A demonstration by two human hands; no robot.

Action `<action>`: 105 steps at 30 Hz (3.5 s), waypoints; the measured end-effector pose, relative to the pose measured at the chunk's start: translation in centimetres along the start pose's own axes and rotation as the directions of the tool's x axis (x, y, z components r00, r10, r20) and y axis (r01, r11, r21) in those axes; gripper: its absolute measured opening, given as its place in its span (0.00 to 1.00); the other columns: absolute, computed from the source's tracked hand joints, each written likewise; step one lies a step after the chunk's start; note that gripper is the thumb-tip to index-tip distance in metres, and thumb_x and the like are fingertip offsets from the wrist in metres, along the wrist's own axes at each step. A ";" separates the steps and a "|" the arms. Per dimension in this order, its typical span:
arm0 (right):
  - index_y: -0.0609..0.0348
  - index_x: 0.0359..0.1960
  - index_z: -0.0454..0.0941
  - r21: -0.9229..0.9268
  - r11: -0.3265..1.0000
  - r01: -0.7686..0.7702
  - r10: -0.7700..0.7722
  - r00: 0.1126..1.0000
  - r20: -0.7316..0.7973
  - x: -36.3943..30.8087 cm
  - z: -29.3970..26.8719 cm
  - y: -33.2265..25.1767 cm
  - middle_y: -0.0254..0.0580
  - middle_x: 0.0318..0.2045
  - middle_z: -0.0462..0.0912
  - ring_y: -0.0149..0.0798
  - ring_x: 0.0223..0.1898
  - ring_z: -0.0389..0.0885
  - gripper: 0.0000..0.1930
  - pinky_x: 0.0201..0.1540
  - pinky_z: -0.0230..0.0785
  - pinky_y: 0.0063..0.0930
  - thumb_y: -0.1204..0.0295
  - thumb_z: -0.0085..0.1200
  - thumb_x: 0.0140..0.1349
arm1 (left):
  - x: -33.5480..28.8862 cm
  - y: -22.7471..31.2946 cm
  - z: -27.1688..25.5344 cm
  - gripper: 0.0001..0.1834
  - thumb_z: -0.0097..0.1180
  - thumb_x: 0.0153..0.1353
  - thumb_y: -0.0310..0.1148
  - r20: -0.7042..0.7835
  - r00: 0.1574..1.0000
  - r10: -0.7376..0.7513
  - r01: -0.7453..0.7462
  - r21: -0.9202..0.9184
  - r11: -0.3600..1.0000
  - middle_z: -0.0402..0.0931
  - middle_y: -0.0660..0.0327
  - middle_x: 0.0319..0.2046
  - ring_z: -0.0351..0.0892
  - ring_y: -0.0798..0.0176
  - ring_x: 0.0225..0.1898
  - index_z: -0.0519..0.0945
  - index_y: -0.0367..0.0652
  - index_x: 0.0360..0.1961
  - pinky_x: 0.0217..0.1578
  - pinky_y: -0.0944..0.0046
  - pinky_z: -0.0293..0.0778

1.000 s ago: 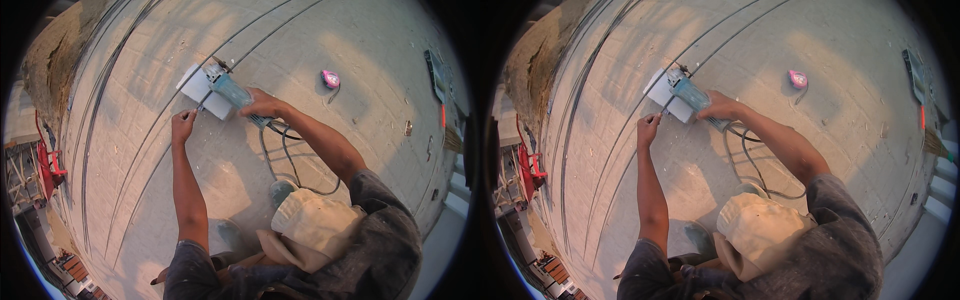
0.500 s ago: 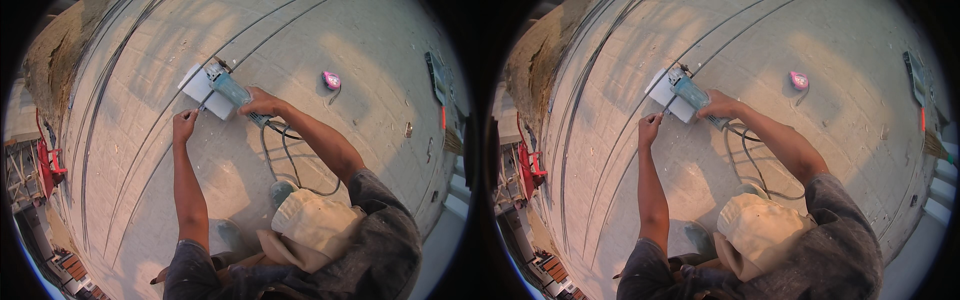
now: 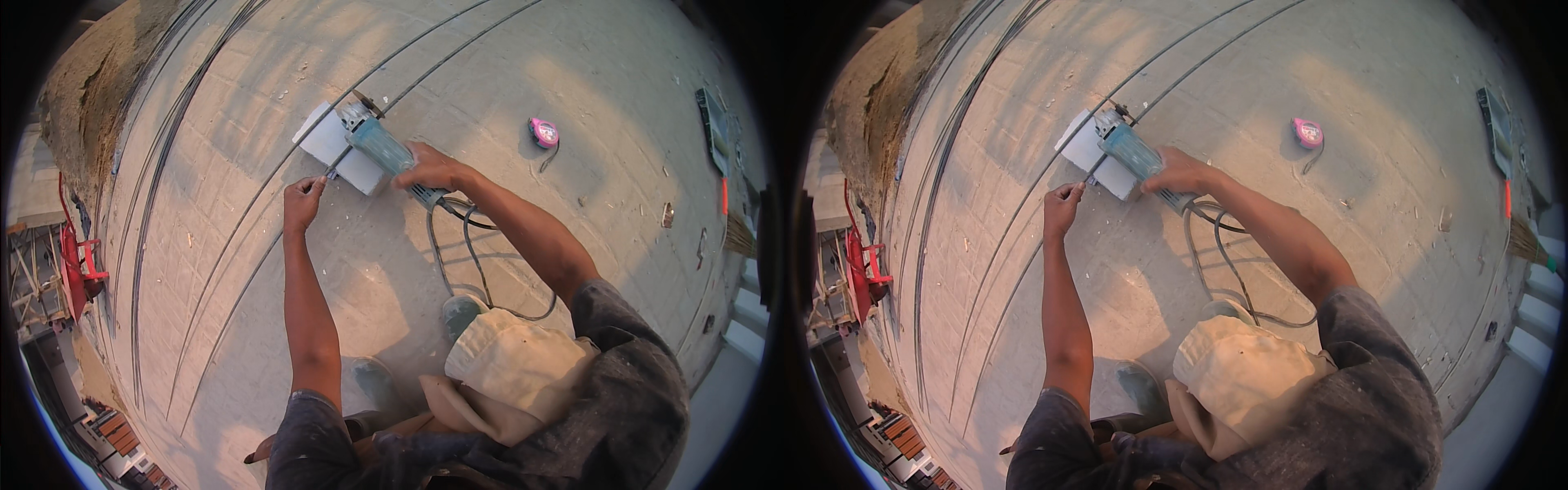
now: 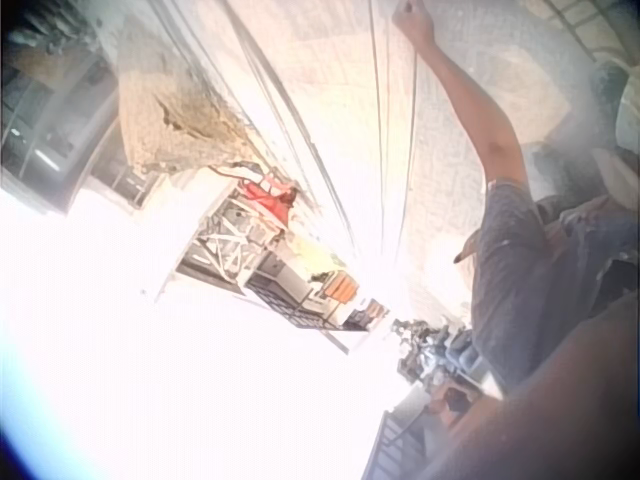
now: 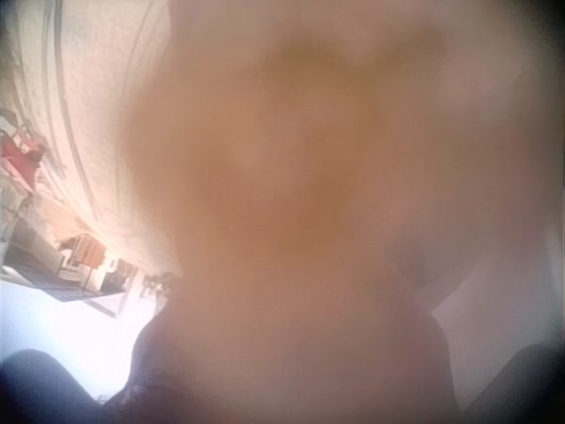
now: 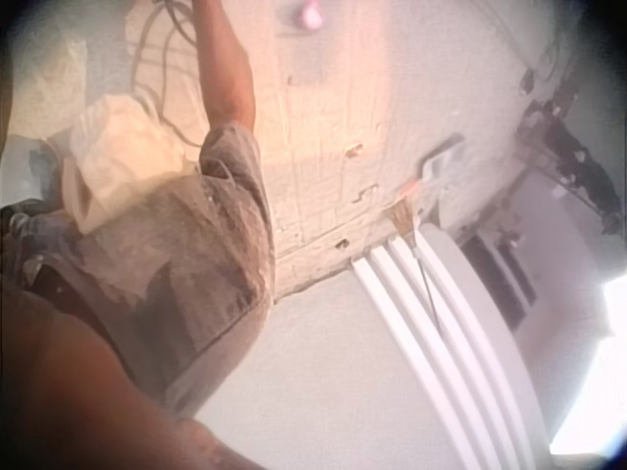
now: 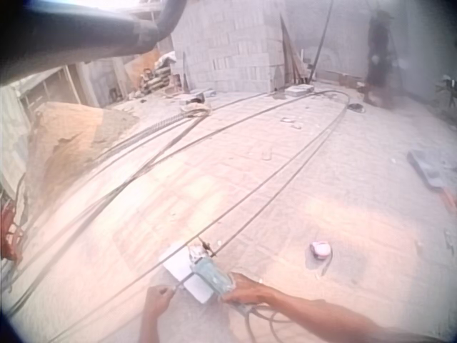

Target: The person measures a metal rod with a tape measure, marks it by placing a small white block against it, and then cuts the rod using an angle grinder.

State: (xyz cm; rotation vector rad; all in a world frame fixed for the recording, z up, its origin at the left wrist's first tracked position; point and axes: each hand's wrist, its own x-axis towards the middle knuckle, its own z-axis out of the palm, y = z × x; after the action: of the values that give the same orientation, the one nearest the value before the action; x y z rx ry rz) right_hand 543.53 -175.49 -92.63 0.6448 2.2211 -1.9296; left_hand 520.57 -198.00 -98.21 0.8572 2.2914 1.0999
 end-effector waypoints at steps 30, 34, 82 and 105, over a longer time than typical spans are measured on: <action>0.72 0.54 0.70 0.039 0.999 -0.001 0.003 0.998 -0.061 -1.1 0.5 -0.7 0.56 0.46 0.78 0.46 0.49 0.77 0.38 0.52 0.68 0.34 0.61 0.67 0.43 | 0.0 -0.4 -0.3 0.21 0.64 0.61 0.46 -0.003 1.000 -0.015 0.015 0.030 0.999 0.73 0.69 0.20 0.69 0.75 0.24 0.85 0.34 0.32 0.27 0.70 0.66; 0.73 0.53 0.70 0.023 1.000 0.002 -0.001 0.998 -0.059 -0.8 0.5 -0.4 0.55 0.44 0.79 0.45 0.47 0.78 0.37 0.51 0.69 0.33 0.61 0.67 0.43 | 0.0 -0.6 -0.3 0.20 0.64 0.61 0.45 -0.003 1.000 0.005 -0.005 0.003 1.000 0.73 0.69 0.20 0.69 0.75 0.24 0.85 0.34 0.32 0.27 0.70 0.66; 0.70 0.54 0.62 0.613 0.747 0.256 -0.199 0.967 -0.161 -5.8 -1.8 -3.2 0.49 0.36 0.77 0.39 0.29 0.83 0.35 0.32 0.79 0.32 0.66 0.65 0.49 | -12.1 15.8 17.3 0.17 0.59 0.57 0.16 0.320 0.947 -0.010 0.319 -0.940 0.118 0.80 0.61 0.42 0.81 0.67 0.42 0.77 0.39 0.47 0.45 0.66 0.78; 0.60 0.60 0.62 -0.164 0.676 -0.718 0.188 0.384 -0.904 -25.0 -11.4 12.7 0.54 0.50 0.78 0.57 0.51 0.79 0.40 0.51 0.72 0.47 0.60 0.67 0.47 | 3.2 4.4 -23.0 0.18 0.59 0.62 0.31 0.159 0.966 -0.206 0.057 0.642 0.764 0.76 0.54 0.30 0.77 0.65 0.24 0.76 0.26 0.46 0.24 0.64 0.73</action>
State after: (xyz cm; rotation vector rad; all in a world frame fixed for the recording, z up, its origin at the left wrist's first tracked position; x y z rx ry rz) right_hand 573.11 -169.09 -93.02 2.1633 2.3560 -0.5691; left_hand 505.38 -205.63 -81.83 0.9702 2.4977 0.1170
